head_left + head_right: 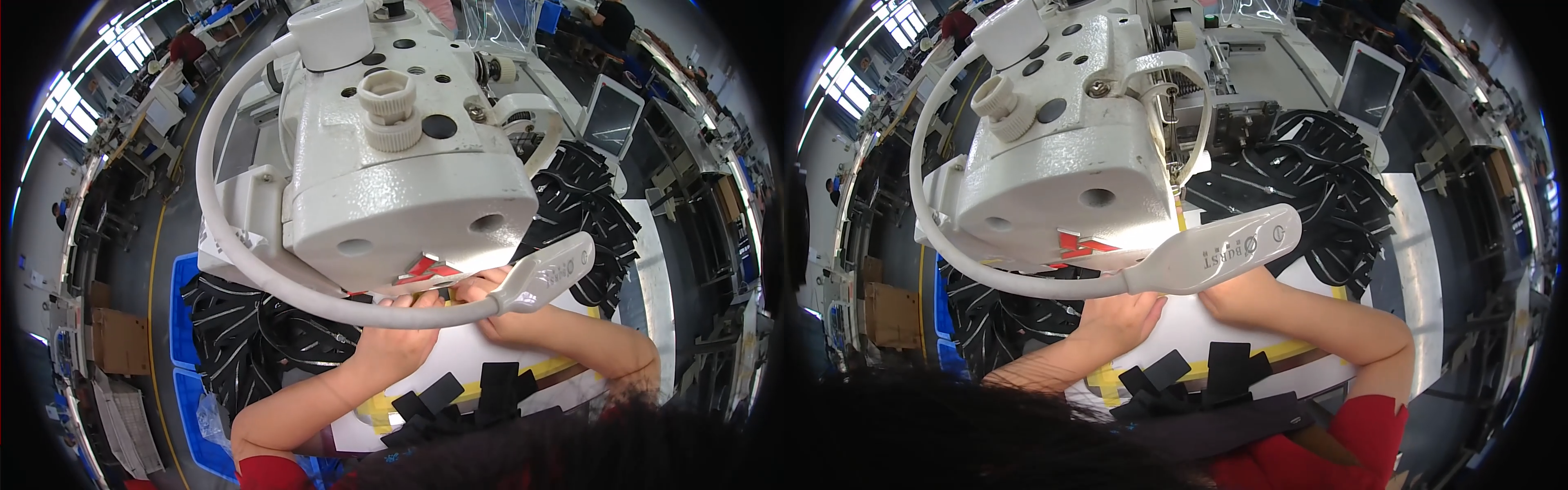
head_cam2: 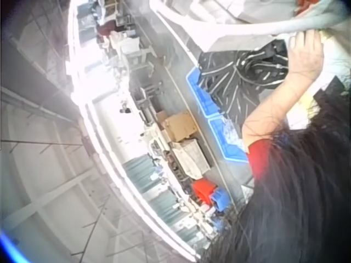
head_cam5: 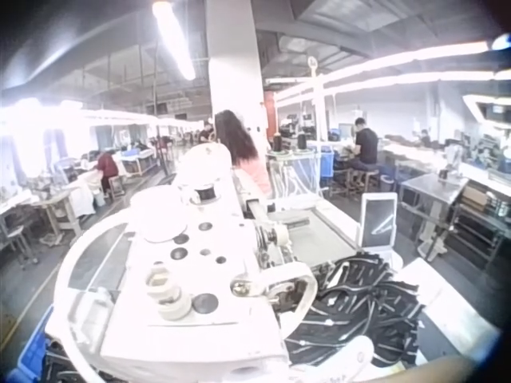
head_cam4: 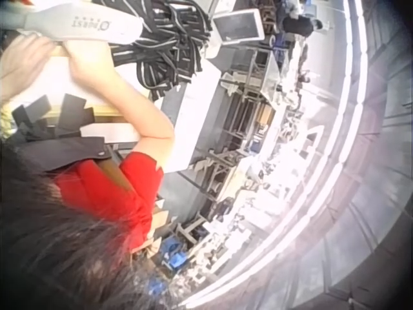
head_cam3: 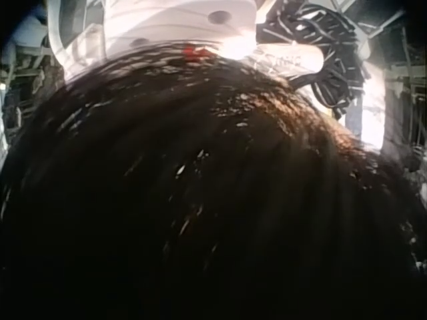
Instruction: Sew zippers onto leather strips using an industrial sewing machine.
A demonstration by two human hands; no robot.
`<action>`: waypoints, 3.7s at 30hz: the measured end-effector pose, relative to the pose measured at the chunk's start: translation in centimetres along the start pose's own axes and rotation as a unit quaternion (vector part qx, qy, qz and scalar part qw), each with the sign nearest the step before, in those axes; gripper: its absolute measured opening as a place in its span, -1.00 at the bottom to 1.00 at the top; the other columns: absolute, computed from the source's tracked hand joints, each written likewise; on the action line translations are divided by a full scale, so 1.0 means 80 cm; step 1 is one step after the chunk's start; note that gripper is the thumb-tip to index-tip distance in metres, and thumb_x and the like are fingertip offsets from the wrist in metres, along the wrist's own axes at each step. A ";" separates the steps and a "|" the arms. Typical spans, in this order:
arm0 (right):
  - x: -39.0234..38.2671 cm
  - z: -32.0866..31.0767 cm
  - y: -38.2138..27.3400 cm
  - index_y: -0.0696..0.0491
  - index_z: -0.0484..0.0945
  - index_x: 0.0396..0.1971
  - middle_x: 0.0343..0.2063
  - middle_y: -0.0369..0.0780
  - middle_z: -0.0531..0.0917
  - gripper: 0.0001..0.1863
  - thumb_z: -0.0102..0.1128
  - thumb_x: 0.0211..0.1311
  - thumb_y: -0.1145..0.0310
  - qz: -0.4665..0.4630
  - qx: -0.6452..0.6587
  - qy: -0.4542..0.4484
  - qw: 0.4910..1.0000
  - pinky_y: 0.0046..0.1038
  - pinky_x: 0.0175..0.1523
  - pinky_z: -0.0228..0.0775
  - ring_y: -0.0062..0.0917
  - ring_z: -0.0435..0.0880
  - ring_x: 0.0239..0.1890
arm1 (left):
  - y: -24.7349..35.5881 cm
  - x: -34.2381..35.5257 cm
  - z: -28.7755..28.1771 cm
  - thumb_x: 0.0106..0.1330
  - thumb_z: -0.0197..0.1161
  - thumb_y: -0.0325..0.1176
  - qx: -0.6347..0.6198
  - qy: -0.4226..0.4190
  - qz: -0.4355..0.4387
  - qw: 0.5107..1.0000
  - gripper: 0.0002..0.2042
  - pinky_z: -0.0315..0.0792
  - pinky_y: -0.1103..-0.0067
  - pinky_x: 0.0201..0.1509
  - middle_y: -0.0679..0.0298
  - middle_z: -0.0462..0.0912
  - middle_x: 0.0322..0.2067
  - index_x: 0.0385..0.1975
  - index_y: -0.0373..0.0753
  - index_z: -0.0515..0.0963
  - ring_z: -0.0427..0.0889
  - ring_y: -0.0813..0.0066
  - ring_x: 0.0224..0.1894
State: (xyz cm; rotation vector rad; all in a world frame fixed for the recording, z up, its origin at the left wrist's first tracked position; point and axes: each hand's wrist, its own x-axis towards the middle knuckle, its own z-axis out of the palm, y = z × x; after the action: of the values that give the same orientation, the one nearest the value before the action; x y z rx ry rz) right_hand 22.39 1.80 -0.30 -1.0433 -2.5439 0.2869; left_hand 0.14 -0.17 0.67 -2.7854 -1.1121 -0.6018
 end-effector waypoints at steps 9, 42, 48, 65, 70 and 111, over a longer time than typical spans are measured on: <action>0.011 0.008 0.002 0.12 0.53 -0.31 -0.32 -0.16 0.61 -0.77 0.12 -0.05 0.48 -0.089 -0.035 0.023 0.995 -0.31 -0.22 0.43 -0.33 0.61 -0.26 | -0.001 0.008 0.008 0.09 0.28 -0.28 -0.037 0.027 0.014 0.999 -0.71 0.41 0.34 -0.12 0.16 0.55 -0.21 -0.21 -0.24 0.54 0.53 0.17 -0.17; 0.003 -0.007 0.059 0.12 0.60 -0.23 -0.36 -0.12 0.66 -0.76 0.16 0.25 0.27 0.130 0.182 -0.083 0.971 -0.43 -0.13 0.45 -0.34 0.65 -0.27 | -0.005 0.008 -0.004 0.09 0.27 -0.41 -0.086 0.086 0.030 0.992 -0.76 0.45 0.54 -0.41 0.35 0.57 -0.15 -0.22 -0.24 0.54 0.59 0.45 -0.43; 0.005 -0.013 0.060 0.10 0.56 -0.19 -0.34 -0.11 0.65 -0.74 0.13 0.24 0.24 0.149 0.193 -0.083 0.966 -0.33 -0.12 0.43 -0.23 0.63 -0.28 | -0.004 0.008 -0.004 0.11 0.26 -0.38 -0.057 0.063 0.034 0.996 -0.74 0.47 0.55 -0.41 0.32 0.57 -0.10 -0.18 -0.23 0.56 0.60 0.46 -0.41; 0.024 -0.020 0.044 0.08 0.55 -0.18 -0.28 -0.14 0.63 -0.76 0.18 0.13 0.42 0.129 0.413 0.035 0.901 -0.39 -0.07 0.45 -0.29 0.63 -0.21 | 0.003 0.004 0.003 0.17 0.22 -0.29 -0.052 -0.008 -0.008 0.999 -0.65 0.48 0.53 -0.33 0.24 0.50 -0.09 -0.08 -0.32 0.50 0.59 0.39 -0.39; 0.028 -0.038 0.016 0.06 0.56 -0.16 -0.25 -0.08 0.63 -0.71 0.24 0.08 0.39 0.115 0.186 -0.003 0.976 -0.34 -0.07 0.46 -0.26 0.63 -0.20 | 0.005 0.004 -0.002 0.12 0.24 -0.32 -0.052 -0.014 -0.029 0.998 -0.64 0.46 0.56 -0.36 0.26 0.49 -0.10 -0.08 -0.31 0.49 0.57 0.43 -0.45; 0.002 -0.002 -0.010 0.07 0.63 -0.21 -0.15 -0.23 0.61 -0.70 0.20 0.02 0.32 0.002 -0.034 0.002 0.999 -0.31 -0.10 0.37 -0.38 0.57 -0.14 | -0.002 -0.003 -0.008 0.07 0.27 -0.33 -0.070 0.013 -0.021 0.997 -0.59 0.54 0.52 -0.25 0.15 0.54 -0.12 -0.05 -0.34 0.51 0.64 0.35 -0.35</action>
State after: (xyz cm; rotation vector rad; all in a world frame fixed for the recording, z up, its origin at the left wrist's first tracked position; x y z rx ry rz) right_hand 21.87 1.37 0.17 -1.0737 -2.5633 0.2008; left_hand -0.35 -0.37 1.17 -2.8678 -1.1683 -0.7442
